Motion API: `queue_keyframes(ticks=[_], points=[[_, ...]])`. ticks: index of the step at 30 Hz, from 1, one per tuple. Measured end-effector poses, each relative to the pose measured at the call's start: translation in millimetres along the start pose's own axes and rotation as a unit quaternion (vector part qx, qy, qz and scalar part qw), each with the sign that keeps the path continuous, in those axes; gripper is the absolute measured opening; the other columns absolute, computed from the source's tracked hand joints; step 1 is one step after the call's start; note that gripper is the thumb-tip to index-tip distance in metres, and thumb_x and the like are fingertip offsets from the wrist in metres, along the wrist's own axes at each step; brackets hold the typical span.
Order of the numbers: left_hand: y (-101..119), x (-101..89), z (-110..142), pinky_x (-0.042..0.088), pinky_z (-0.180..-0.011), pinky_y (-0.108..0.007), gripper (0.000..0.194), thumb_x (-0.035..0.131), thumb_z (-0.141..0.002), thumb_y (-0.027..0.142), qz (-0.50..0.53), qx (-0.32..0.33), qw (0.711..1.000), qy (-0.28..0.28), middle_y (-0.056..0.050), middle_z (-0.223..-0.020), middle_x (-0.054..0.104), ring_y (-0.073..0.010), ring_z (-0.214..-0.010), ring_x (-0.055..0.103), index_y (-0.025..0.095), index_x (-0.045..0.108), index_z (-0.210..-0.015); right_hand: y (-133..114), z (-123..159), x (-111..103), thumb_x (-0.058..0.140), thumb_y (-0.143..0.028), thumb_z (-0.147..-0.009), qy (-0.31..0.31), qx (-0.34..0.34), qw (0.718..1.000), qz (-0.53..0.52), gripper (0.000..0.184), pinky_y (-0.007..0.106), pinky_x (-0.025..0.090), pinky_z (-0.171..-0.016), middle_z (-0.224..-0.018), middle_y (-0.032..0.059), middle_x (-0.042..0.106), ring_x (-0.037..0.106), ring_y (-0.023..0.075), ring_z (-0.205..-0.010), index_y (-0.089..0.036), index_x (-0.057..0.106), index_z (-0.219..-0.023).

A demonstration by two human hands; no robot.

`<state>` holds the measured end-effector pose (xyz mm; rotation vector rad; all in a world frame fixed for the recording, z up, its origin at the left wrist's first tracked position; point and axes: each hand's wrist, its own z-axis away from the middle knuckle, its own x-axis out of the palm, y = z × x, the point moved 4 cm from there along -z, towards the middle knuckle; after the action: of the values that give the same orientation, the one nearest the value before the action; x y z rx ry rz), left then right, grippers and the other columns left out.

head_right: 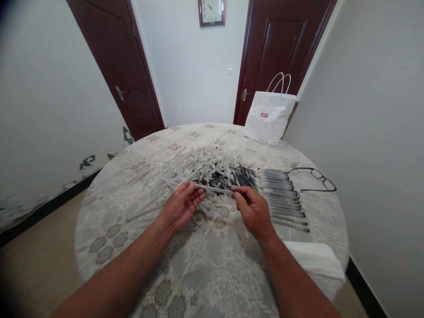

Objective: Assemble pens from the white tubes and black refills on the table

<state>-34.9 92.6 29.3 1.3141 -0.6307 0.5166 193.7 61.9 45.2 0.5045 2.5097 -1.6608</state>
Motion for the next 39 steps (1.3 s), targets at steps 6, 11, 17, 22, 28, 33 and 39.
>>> queue_keyframes(ticks=[6,11,17,22,28,33,39], points=[[3,-1.8,-1,0.061,-0.078,-0.027,0.028,0.079,-0.078,0.020,-0.016,0.017,1.000,0.009,-0.006,-0.105,0.074,-0.0130,-0.083,0.072,0.018,0.062,-0.100,-1,1,0,0.061,-0.040,-0.093,0.003,-0.009,1.000,0.025,0.025,0.025,0.044,-0.052,-0.072,0.0014,0.068,0.056,0.0133,-0.055,-0.020,0.071,-0.104],[0,1.4,1,0.061,-0.077,-0.027,0.028,0.079,-0.078,0.022,-0.044,0.010,0.999,0.001,-0.007,-0.102,0.074,-0.0142,-0.083,0.072,0.016,0.066,-0.102,-1,1,1,0.061,-0.039,-0.094,0.002,-0.036,0.997,0.063,0.024,0.025,0.046,-0.054,-0.074,0.0018,0.069,0.058,0.0147,-0.058,-0.021,0.072,-0.105],[2,-0.8,0,0.062,-0.072,-0.028,0.029,0.082,-0.075,0.026,-0.063,0.032,0.997,0.026,-0.007,-0.095,0.074,-0.0168,-0.082,0.072,0.015,0.069,-0.098,-14,1,5,0.061,-0.027,-0.095,-0.033,-0.188,0.968,0.163,0.015,0.029,0.054,-0.073,-0.095,0.0056,0.073,0.068,0.0176,-0.082,-0.021,0.070,-0.105],[6,-5.6,-4,0.062,-0.070,-0.029,0.031,0.083,-0.075,0.029,-0.077,0.053,0.995,0.029,-0.008,-0.096,0.074,-0.0166,-0.080,0.071,0.013,0.072,-0.099,-29,7,12,0.056,-0.019,-0.098,-0.063,-0.302,0.922,0.234,0.022,0.032,0.055,-0.089,-0.106,0.0093,0.073,0.069,0.0188,-0.096,-0.020,0.067,-0.117],[8,-7.4,-5,0.061,-0.073,-0.030,0.033,0.085,-0.071,0.031,-0.081,0.061,0.994,0.036,-0.006,-0.085,0.073,-0.0137,-0.070,0.070,0.012,0.073,-0.096,-32,13,19,0.054,-0.020,-0.099,-0.081,-0.302,0.911,0.270,0.023,0.031,0.056,-0.089,-0.106,0.0106,0.075,0.071,0.0193,-0.095,-0.018,0.068,-0.117],[8,-5.6,-5,0.061,-0.076,-0.031,0.035,0.085,-0.071,0.033,-0.085,0.065,0.994,0.031,-0.007,-0.089,0.074,-0.0142,-0.072,0.070,0.012,0.073,-0.096,-25,10,18,0.051,-0.033,-0.101,-0.107,-0.135,0.965,0.198,0.025,0.027,0.056,-0.070,-0.089,0.0061,0.075,0.071,0.0162,-0.072,-0.019,0.069,-0.111],[5,-5.9,-5,0.060,-0.077,-0.031,0.033,0.081,-0.075,0.034,-0.119,0.075,0.990,0.032,-0.006,-0.090,0.073,-0.0141,-0.073,0.069,0.013,0.071,-0.098,-6,6,26,0.047,-0.048,-0.100,-0.157,0.083,0.983,0.046,0.037,0.020,0.042,-0.044,-0.065,-0.0013,0.066,0.055,0.0102,-0.046,-0.019,0.063,-0.084]])
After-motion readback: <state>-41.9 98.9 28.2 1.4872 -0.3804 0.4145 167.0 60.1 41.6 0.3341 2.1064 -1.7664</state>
